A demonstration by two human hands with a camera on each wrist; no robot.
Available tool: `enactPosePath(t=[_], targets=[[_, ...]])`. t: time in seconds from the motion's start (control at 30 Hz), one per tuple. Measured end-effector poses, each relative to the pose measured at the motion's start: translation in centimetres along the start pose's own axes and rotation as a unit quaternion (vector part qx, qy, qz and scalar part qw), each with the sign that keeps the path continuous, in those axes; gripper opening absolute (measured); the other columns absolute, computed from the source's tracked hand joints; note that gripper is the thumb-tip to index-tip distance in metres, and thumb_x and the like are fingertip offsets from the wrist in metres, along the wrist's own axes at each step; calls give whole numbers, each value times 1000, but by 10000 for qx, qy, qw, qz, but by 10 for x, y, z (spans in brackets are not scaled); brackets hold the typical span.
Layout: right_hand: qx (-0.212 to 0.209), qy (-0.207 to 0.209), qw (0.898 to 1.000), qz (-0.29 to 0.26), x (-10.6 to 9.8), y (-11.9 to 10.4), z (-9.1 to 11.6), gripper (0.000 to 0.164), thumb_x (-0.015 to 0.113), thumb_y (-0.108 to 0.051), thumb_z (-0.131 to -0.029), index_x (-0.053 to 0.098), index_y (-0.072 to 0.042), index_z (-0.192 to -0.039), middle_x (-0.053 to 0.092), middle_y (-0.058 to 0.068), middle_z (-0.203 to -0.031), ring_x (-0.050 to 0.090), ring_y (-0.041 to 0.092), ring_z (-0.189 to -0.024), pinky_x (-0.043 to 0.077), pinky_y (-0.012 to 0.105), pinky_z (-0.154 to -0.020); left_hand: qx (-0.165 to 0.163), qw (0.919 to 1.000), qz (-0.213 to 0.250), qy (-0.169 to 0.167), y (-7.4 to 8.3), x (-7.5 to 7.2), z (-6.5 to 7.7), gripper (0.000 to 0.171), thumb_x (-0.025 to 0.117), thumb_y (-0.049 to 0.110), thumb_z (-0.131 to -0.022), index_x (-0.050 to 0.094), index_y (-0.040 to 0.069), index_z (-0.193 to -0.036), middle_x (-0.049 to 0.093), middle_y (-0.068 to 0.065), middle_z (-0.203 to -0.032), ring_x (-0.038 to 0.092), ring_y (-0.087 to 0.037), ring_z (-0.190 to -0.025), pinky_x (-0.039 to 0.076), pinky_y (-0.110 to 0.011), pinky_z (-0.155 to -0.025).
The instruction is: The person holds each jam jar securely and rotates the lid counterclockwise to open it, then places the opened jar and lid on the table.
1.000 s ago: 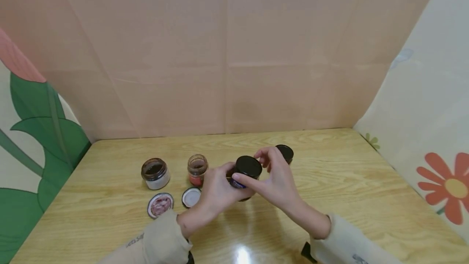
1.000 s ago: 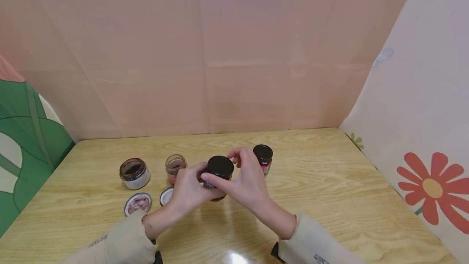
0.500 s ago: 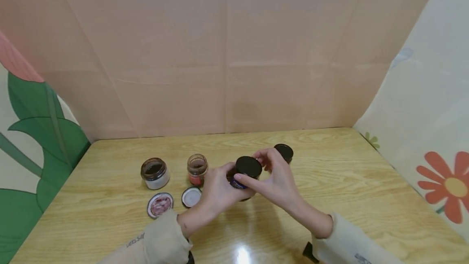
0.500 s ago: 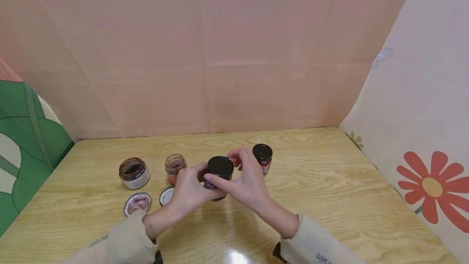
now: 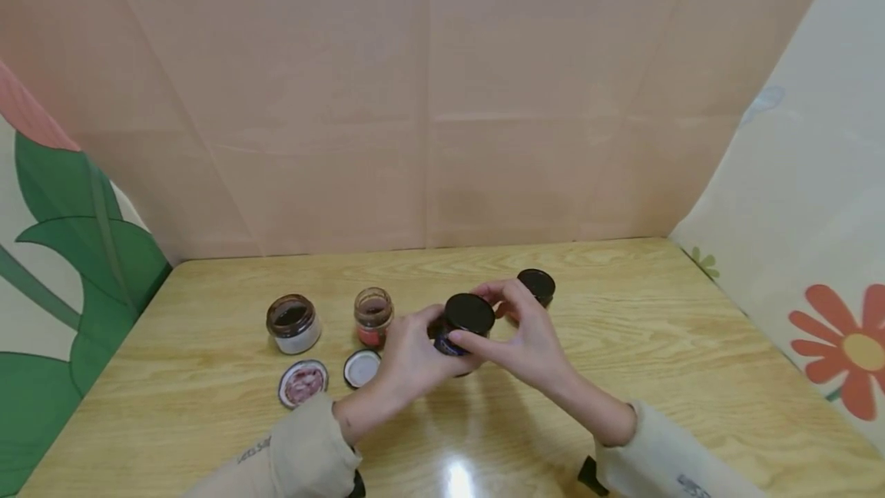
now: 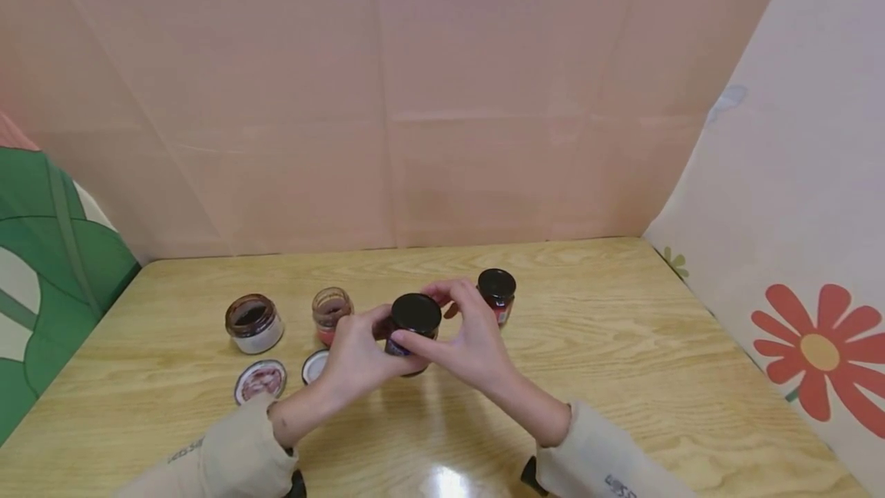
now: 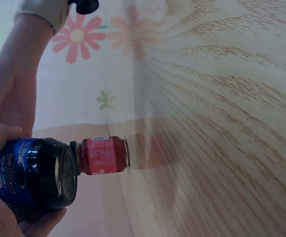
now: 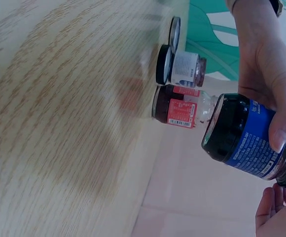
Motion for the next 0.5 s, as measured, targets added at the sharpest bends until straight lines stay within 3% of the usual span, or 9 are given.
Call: enactPosePath(t=[0.5], targets=[[-286, -365, 9988, -153, -5, 2, 2, 52, 83, -15, -74, 63, -16, -122, 62, -1, -115, 52, 10, -100, 46, 23, -79, 5, 9996, 46, -266, -3, -2, 1, 37, 85, 32, -65, 70, 15, -94, 71, 2, -79, 63, -7, -69, 47, -19, -59]])
Point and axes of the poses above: each hand's wrist, its own z-axis away from the middle knuckle, its own x-axis out of the palm, y = z × x, the point moved 1 cm from there along -z, towards the middle knuckle
